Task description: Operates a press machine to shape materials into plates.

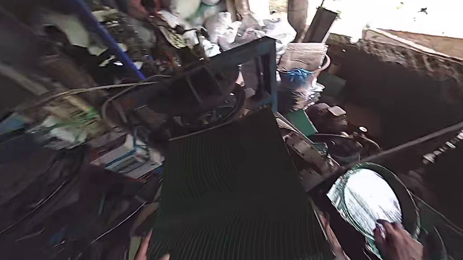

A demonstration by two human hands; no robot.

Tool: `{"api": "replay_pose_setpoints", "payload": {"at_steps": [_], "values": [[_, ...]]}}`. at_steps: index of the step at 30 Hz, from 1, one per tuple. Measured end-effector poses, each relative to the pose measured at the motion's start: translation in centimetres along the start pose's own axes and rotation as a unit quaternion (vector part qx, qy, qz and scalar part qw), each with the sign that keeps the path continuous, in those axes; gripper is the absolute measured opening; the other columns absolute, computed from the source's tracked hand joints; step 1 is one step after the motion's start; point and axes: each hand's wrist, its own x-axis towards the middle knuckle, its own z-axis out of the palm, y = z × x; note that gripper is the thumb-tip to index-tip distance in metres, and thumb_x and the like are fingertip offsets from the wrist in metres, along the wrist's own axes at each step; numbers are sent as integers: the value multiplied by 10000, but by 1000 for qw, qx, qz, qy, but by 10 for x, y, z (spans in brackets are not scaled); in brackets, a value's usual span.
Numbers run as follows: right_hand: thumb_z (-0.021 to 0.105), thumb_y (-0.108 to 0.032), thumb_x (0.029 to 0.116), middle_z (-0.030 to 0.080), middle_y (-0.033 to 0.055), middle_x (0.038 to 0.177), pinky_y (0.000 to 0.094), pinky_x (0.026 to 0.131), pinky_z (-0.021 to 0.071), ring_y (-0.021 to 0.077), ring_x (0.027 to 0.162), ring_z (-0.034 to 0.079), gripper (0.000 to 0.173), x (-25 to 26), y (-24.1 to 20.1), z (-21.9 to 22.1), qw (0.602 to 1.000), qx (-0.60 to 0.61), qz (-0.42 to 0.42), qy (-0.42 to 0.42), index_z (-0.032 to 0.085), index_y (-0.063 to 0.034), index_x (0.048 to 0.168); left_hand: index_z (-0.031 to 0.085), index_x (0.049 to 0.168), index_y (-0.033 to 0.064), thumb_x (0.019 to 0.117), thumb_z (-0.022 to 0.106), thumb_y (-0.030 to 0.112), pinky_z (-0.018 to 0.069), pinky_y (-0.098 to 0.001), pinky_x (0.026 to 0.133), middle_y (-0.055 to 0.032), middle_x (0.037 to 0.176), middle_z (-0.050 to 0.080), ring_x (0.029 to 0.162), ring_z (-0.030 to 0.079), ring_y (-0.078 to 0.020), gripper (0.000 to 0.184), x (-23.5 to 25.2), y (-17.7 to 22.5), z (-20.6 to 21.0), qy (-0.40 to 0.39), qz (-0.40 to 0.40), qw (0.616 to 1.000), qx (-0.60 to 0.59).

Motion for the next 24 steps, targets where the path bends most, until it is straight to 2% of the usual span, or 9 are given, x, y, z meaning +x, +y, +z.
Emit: {"api": "replay_pose_setpoints", "payload": {"at_steps": [4,8,10,11,12,14,19,21,24], "values": [[523,-152,984,607,398,1193,751,875,430,609,1085,595,320,37,-14,-43,996,14,-32,80,690,51,1167,320,1580,41,919,608,120,490,-421,1056,-171,1563,421,1358,501,-219,726,109,18,34,71,-18,997,-17],[545,-102,964,619,378,1167,722,886,451,573,1050,619,295,52,-48,-55,983,70,-89,143,698,64,1155,414,1530,16,970,689,159,550,-476,874,-255,1465,498,1143,612,-328,641,251,30,55,116,8,993,30],[566,-66,941,634,365,1172,696,938,459,561,1090,616,282,50,-71,-57,977,103,-113,148,701,68,1149,461,1500,8,952,730,186,516,-492,882,-285,1386,544,1073,609,-350,636,305,36,63,138,1,986,98],[572,-46,938,639,360,1183,677,964,465,552,1114,615,276,48,-85,-59,975,120,-119,148,702,76,1149,492,1489,29,942,749,227,498,-529,968,-277,1393,559,1169,604,-381,636,323,38,67,146,-10,981,131],[571,-38,936,650,343,1178,644,965,487,524,1109,632,268,46,-99,-61,971,129,-127,155,706,75,1140,512,1483,51,935,759,266,457,-558,1047,-265,1414,559,1267,569,-398,639,336,39,71,148,-17,977,152],[570,-10,938,666,329,1148,606,959,510,496,1087,650,247,44,-119,-56,963,160,-142,167,711,89,1116,518,1478,47,931,765,268,413,-556,1093,-258,1433,551,1331,525,-397,639,345,43,75,150,-19,976,155],[547,-63,954,666,310,1149,516,939,544,429,1080,659,280,70,-145,-49,938,206,-182,212,701,96,1125,503,1476,15,929,764,192,469,-542,1008,-284,1410,547,1236,572,-401,631,334,38,61,147,-22,982,115],[536,-115,956,654,301,1169,520,927,546,420,1090,649,321,94,-157,-49,924,219,-199,242,688,88,1152,490,1486,16,931,764,180,481,-530,990,-280,1413,546,1203,590,-390,641,326,41,58,144,-28,983,110],[577,-121,942,634,319,1200,633,956,483,494,1145,604,320,124,-186,-53,923,230,-203,232,689,64,1178,483,1488,12,927,766,168,490,-515,960,-285,1399,549,1161,598,-381,647,324,44,56,142,-32,984,107]]}}
